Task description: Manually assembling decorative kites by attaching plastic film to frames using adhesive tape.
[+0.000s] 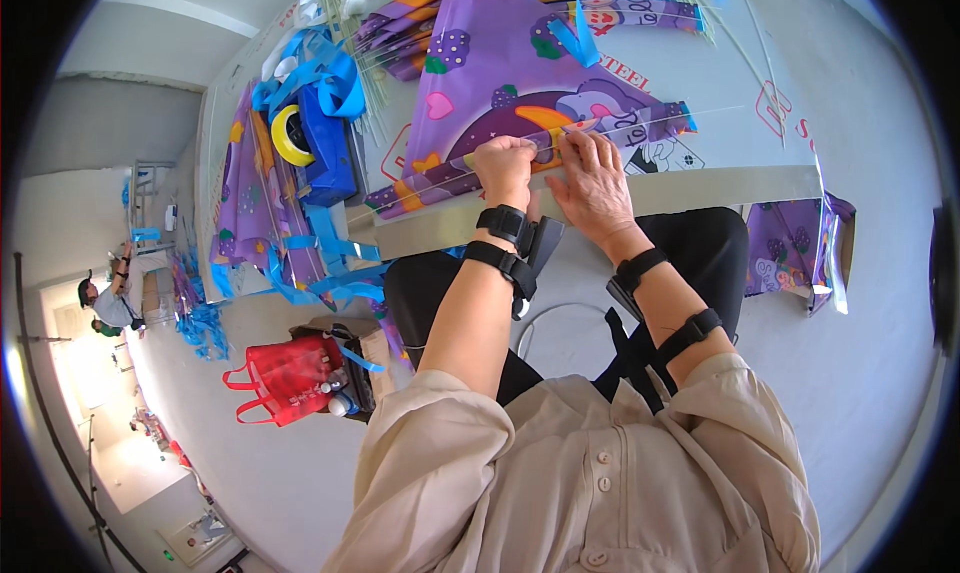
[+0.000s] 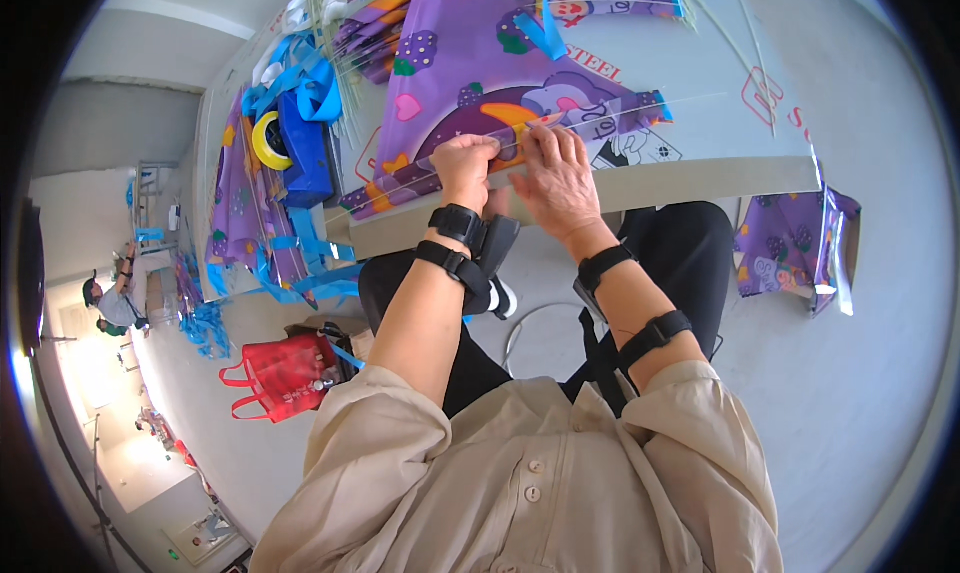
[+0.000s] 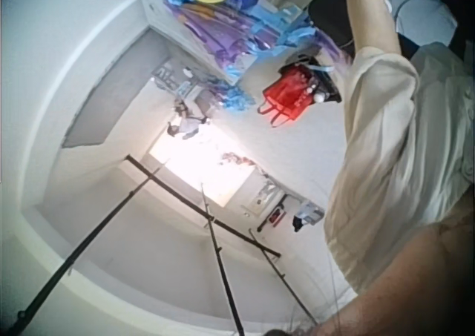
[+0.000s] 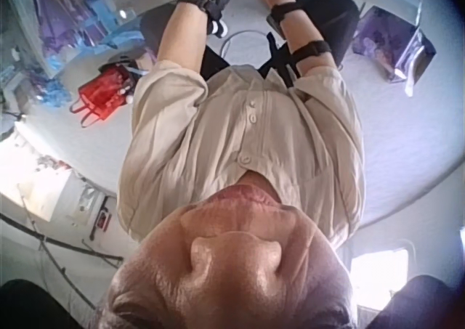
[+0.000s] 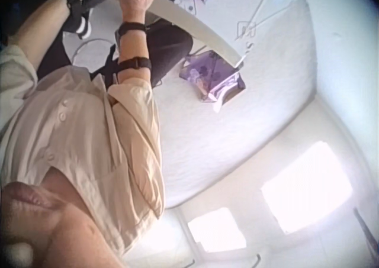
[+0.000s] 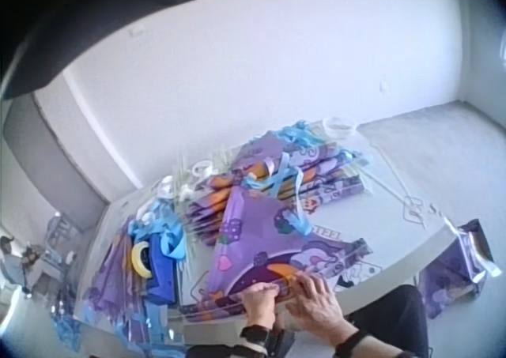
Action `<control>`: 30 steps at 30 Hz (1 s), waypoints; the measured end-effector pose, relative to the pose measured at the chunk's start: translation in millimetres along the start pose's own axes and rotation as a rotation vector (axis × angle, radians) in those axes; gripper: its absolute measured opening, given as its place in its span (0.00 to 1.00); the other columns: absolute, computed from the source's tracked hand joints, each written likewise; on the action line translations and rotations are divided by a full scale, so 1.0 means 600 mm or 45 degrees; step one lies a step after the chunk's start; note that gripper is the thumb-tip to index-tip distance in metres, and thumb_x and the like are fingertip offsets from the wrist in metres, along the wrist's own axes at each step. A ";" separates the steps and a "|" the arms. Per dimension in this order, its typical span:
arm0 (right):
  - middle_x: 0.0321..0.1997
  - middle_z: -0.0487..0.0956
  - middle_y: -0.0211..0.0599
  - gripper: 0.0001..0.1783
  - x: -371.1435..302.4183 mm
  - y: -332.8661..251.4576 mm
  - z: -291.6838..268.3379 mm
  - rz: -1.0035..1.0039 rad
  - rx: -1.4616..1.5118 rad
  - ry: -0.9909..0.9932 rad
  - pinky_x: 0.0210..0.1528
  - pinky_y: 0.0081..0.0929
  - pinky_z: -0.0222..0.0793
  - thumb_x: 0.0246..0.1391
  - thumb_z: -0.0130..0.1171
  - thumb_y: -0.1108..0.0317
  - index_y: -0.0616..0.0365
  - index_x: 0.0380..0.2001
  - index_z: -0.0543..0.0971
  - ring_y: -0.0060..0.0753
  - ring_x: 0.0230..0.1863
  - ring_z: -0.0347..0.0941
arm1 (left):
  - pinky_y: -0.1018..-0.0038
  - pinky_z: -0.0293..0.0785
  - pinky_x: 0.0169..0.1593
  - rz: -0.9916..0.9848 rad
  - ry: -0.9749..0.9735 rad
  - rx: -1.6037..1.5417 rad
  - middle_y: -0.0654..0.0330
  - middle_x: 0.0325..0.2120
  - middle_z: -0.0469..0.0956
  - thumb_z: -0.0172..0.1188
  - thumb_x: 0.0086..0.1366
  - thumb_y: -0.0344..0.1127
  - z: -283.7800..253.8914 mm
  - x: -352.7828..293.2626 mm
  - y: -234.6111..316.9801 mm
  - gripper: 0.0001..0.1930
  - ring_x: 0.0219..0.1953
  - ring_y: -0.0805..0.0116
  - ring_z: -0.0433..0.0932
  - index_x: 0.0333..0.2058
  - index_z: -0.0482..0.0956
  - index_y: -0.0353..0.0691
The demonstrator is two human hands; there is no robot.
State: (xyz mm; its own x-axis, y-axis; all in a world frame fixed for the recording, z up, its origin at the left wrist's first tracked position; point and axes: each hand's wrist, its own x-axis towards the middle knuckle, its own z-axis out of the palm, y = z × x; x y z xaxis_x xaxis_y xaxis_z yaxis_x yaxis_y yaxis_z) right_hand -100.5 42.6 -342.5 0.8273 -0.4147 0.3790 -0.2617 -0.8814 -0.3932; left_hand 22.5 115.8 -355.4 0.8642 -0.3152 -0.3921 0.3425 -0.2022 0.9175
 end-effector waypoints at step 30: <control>0.33 0.74 0.35 0.06 0.076 0.065 -0.040 -0.186 -0.058 -0.336 0.43 0.35 0.64 0.46 0.54 0.69 0.54 0.30 0.72 0.38 0.40 0.72 | 0.60 0.72 0.37 1.054 -0.423 1.543 0.50 0.34 0.78 0.54 0.54 0.27 -0.057 -0.020 0.060 0.04 0.37 0.48 0.77 0.31 0.73 0.37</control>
State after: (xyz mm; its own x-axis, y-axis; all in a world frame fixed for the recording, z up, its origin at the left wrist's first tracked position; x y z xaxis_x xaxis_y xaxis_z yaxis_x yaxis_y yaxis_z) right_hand -84.8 -16.3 -320.6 0.9567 -0.2154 0.1957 -0.1479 -0.9391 -0.3103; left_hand 37.1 144.0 -315.3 0.4782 -0.8771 0.0451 -0.8340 -0.4374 0.3364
